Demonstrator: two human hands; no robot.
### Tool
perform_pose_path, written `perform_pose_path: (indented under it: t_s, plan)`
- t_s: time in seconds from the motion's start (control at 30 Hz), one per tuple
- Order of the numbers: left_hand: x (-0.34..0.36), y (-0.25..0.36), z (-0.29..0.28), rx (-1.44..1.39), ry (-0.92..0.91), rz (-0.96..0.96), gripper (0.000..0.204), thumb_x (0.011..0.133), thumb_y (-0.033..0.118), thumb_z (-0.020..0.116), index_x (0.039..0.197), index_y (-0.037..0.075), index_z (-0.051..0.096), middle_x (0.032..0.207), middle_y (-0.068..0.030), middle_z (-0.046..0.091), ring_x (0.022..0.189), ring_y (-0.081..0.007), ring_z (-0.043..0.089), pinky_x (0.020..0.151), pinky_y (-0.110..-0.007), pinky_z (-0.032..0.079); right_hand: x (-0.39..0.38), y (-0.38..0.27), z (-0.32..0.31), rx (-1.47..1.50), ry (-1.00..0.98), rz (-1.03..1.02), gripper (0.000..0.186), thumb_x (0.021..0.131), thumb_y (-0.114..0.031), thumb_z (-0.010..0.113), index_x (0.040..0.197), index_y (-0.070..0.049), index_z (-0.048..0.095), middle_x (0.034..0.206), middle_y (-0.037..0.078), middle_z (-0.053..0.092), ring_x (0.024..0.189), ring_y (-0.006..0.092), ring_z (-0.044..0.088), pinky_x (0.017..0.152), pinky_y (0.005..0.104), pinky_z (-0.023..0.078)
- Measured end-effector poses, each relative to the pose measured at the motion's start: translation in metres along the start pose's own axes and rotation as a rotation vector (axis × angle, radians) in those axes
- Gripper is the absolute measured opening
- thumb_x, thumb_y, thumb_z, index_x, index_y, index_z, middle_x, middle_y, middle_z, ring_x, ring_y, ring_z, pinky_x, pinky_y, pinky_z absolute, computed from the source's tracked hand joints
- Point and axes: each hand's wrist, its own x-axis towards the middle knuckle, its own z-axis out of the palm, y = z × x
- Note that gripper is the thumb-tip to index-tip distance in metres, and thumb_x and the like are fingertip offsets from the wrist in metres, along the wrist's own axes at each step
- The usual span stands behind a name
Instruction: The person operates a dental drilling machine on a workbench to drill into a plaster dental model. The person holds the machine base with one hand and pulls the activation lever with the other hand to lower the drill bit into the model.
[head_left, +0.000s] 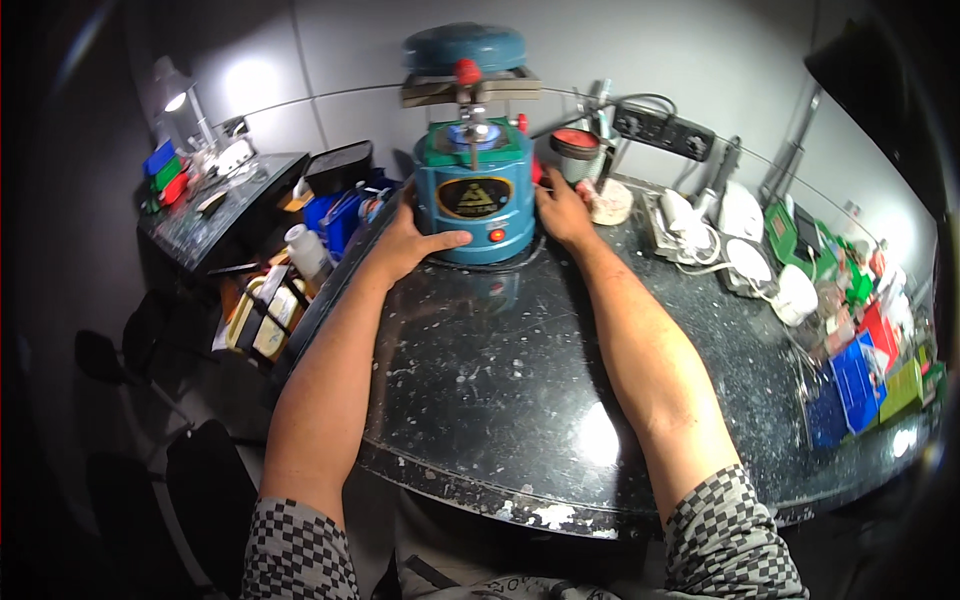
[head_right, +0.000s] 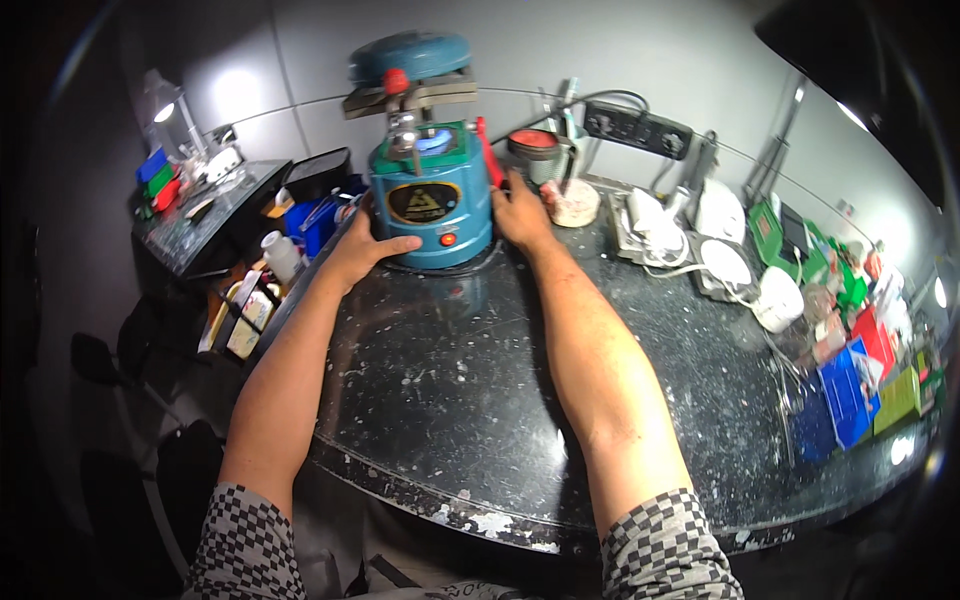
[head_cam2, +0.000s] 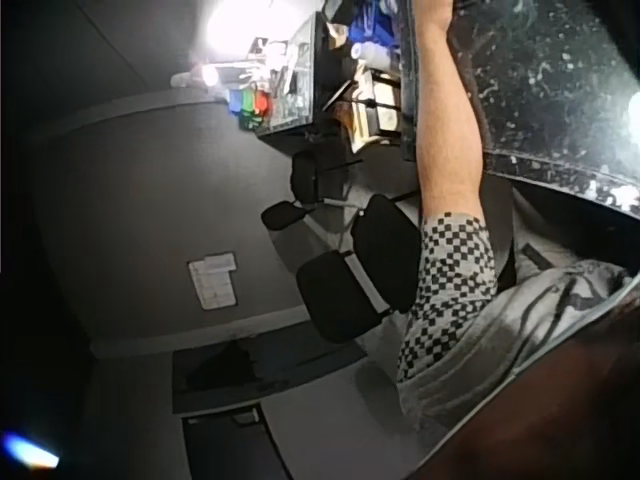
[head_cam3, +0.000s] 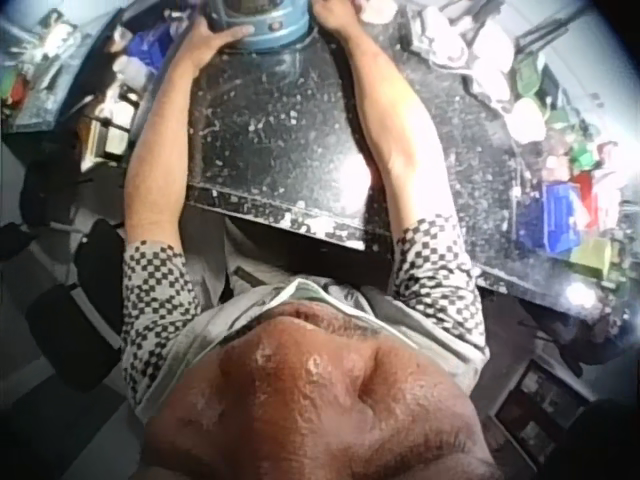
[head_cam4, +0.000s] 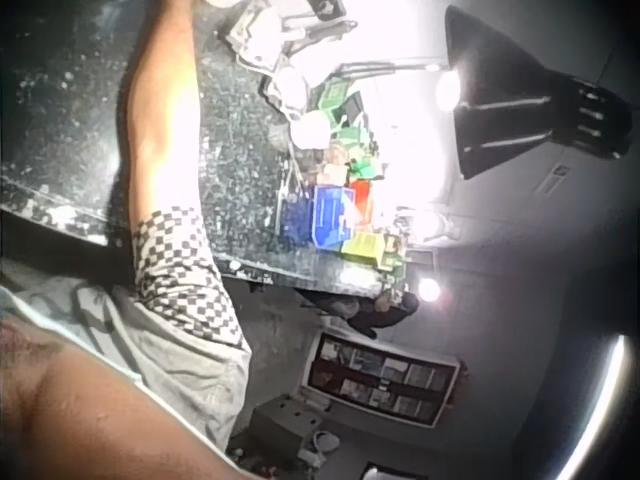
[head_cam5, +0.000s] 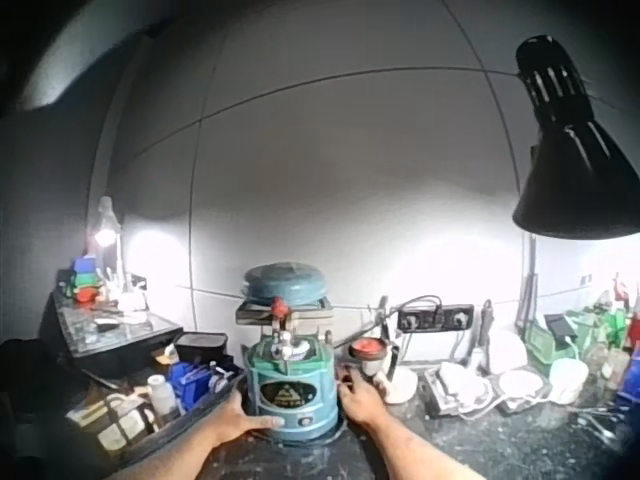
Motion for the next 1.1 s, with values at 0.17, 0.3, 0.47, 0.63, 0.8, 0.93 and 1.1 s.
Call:
perform_pose_path:
  t_s: [0.17, 0.3, 0.47, 0.63, 0.8, 0.93, 1.1]
  plan:
    - [-0.001, 0.008, 0.005, 0.017, -0.026, -0.056, 0.117, 0.066, 0.036, 0.091, 0.153, 0.000, 0.023, 0.152, -0.0189, 0.036, 0.143, -0.0305, 0.034, 0.119, -0.042, 0.028, -0.003, -0.002, -0.009, 0.020, -0.022, 0.035, 0.063, 0.097, -0.031, 0.056, 0.147, 0.002, 0.036, 0.123, 0.032, 0.061, 0.117, 0.0445, 0.060, 0.100, 0.0456, 0.046]
    - [0.002, 0.004, 0.008, 0.036, -0.037, -0.081, 0.122, 0.065, 0.038, 0.091, 0.155, 0.001, 0.018, 0.153, -0.0194, 0.035, 0.143, -0.0314, 0.032, 0.119, -0.041, 0.026, -0.007, -0.010, -0.017, 0.023, -0.010, 0.055, 0.062, 0.097, -0.031, 0.056, 0.146, 0.002, 0.037, 0.125, 0.031, 0.061, 0.119, 0.0423, 0.059, 0.101, 0.0445, 0.045]
    - [-0.004, 0.011, 0.009, -0.035, -0.028, -0.096, 0.114, 0.068, 0.036, 0.089, 0.154, 0.003, 0.022, 0.150, -0.0170, 0.038, 0.141, -0.0285, 0.034, 0.117, -0.040, 0.027, -0.004, -0.010, -0.011, -0.001, -0.021, 0.076, 0.060, 0.096, -0.032, 0.055, 0.144, 0.001, 0.039, 0.125, 0.032, 0.060, 0.120, 0.0441, 0.057, 0.103, 0.0466, 0.043]
    - [-0.006, 0.016, 0.012, -0.026, -0.024, -0.114, 0.108, 0.070, 0.037, 0.088, 0.153, 0.004, 0.027, 0.149, -0.0164, 0.038, 0.140, -0.0297, 0.035, 0.117, -0.040, 0.026, 0.000, 0.003, -0.005, 0.016, -0.014, 0.045, 0.059, 0.097, -0.032, 0.054, 0.143, 0.000, 0.039, 0.123, 0.032, 0.061, 0.118, 0.0453, 0.057, 0.101, 0.0479, 0.044]
    - [-0.002, 0.007, 0.006, 0.002, -0.013, -0.158, 0.117, 0.067, 0.037, 0.090, 0.155, 0.004, 0.020, 0.151, -0.0167, 0.039, 0.140, -0.0286, 0.037, 0.117, -0.040, 0.029, -0.002, -0.006, -0.009, 0.012, -0.038, 0.062, 0.056, 0.097, -0.032, 0.054, 0.141, 0.000, 0.042, 0.123, 0.031, 0.061, 0.117, 0.0453, 0.058, 0.101, 0.0480, 0.044]
    - [-0.005, 0.013, 0.009, -0.015, -0.029, -0.133, 0.111, 0.070, 0.038, 0.088, 0.154, 0.003, 0.024, 0.150, -0.0166, 0.039, 0.140, -0.0286, 0.037, 0.117, -0.039, 0.027, -0.003, -0.003, -0.010, 0.010, -0.036, 0.069, 0.054, 0.097, -0.032, 0.053, 0.140, 0.000, 0.043, 0.123, 0.031, 0.061, 0.117, 0.0451, 0.058, 0.100, 0.0482, 0.044]
    - [-0.003, 0.010, 0.008, -0.032, -0.024, -0.144, 0.115, 0.067, 0.039, 0.090, 0.153, 0.003, 0.023, 0.149, -0.0170, 0.041, 0.139, -0.0288, 0.038, 0.117, -0.040, 0.029, -0.003, -0.004, -0.010, -0.005, -0.023, 0.061, 0.053, 0.097, -0.032, 0.053, 0.139, 0.000, 0.044, 0.123, 0.031, 0.061, 0.117, 0.0450, 0.058, 0.100, 0.0480, 0.044]
